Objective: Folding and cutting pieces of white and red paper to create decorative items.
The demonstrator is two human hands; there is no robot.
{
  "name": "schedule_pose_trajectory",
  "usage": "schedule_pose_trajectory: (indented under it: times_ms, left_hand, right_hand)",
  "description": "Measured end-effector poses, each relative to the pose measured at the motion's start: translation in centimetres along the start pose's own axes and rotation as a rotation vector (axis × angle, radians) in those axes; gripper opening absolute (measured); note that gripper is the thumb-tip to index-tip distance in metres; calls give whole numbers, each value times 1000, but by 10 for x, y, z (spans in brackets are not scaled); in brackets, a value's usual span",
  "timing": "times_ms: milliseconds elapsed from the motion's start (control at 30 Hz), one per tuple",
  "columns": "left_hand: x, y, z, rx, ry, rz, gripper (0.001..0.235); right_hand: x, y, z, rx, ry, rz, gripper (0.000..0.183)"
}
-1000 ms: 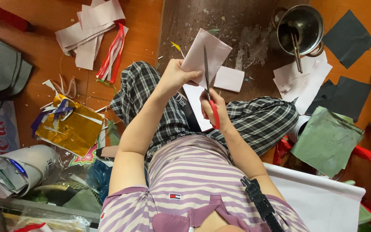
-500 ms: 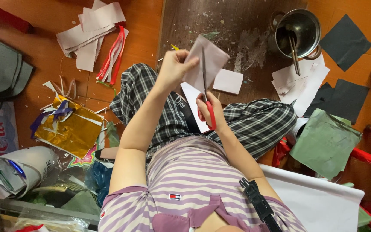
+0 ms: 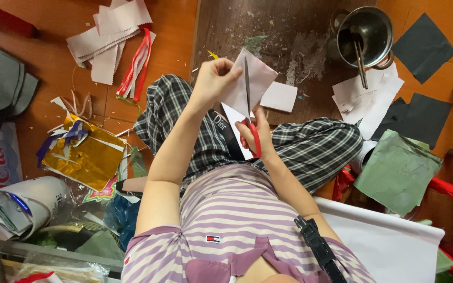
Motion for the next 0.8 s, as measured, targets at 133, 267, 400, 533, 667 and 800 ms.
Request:
schedule_pose_trajectory:
  times_ms: [133,267,400,533,667,800]
  left_hand:
    - [4,-18,-5,41,37,107,16]
    - [7,-21,-2,-18,40,101,15]
    - [24,-25,10,-16,-52,26,14]
    - [37,-42,14,-18,-55,105,14]
    - [40,-37,18,-24,-61,84,14]
    - [43,-39,18,-33,-69,77,15]
  right_hand:
    - [3,-15,6,-77,-2,54,88]
    - [-10,3,5,-62,-40,158,82]
    - [-25,23,-6,-40,-117,171,42]
    - [-31,35,-11,-50,-135,132,22]
    - [-20,19,-4,-1,-78,40,21]
    - [-17,13,0,-19,3,57,20]
Point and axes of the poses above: each hand's wrist, its own z-axis away from the middle knuckle, its own x-axis out of the palm, y = z × x, the point moved 5 cm from there along -z, towards the middle knuckle, and after that the axes turned 14 degrees about -z, right-handed, at the moved point
